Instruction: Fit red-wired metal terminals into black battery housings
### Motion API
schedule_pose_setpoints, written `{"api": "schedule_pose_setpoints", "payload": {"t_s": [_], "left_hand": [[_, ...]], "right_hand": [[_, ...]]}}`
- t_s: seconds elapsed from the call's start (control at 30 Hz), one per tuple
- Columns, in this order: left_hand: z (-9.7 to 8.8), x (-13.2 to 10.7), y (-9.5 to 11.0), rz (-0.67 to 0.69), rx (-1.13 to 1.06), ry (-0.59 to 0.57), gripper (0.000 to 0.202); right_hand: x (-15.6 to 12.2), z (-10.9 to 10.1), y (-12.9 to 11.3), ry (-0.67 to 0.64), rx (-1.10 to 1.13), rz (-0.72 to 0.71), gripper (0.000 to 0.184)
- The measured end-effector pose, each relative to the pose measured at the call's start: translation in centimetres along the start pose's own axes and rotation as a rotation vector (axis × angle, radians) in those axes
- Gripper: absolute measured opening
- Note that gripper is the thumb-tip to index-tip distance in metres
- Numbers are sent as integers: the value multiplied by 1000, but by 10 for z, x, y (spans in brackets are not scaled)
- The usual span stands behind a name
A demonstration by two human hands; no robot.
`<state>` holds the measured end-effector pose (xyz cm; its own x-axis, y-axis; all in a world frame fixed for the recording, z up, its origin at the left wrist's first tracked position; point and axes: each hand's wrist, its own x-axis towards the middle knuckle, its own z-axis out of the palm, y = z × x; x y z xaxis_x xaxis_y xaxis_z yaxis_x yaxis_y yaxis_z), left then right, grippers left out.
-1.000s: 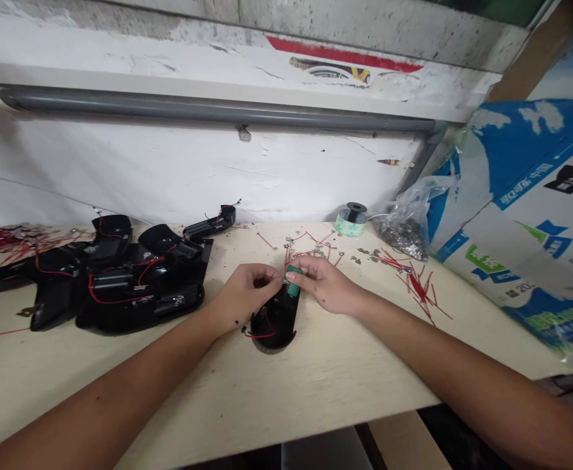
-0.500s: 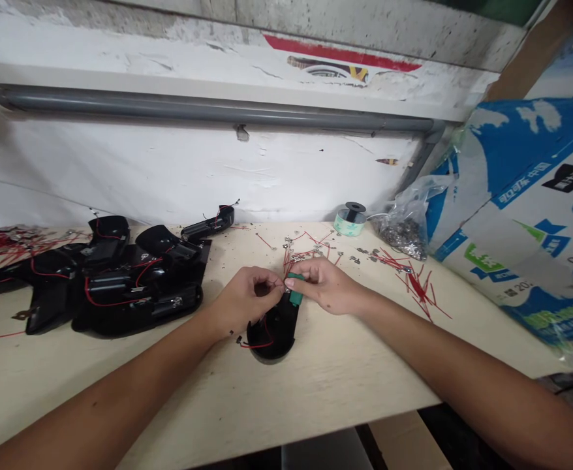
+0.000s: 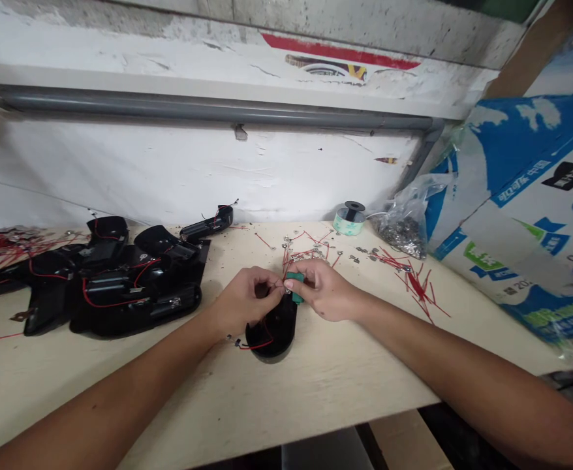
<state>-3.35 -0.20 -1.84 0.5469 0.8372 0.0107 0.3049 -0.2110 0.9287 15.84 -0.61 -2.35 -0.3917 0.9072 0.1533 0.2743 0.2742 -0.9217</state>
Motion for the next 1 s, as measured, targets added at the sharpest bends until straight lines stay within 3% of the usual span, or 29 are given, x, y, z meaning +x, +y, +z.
{"api": "schedule_pose_setpoints", "payload": {"t_s": [0.23, 0.43, 0.7, 1.0], "left_hand": [[-1, 3, 1, -12, -36, 65, 24], [-1, 2, 5, -44, -60, 82, 24], [0, 2, -3, 37, -10, 31, 23], [1, 1, 1, 31, -22, 48, 21]], "right_hand": [[5, -6, 10, -22, 77, -119, 27], [5, -8, 13, -24, 59, -93, 30], [0, -3, 1, 4, 17, -35, 29], [0, 2, -4, 61, 29, -3, 29]]}}
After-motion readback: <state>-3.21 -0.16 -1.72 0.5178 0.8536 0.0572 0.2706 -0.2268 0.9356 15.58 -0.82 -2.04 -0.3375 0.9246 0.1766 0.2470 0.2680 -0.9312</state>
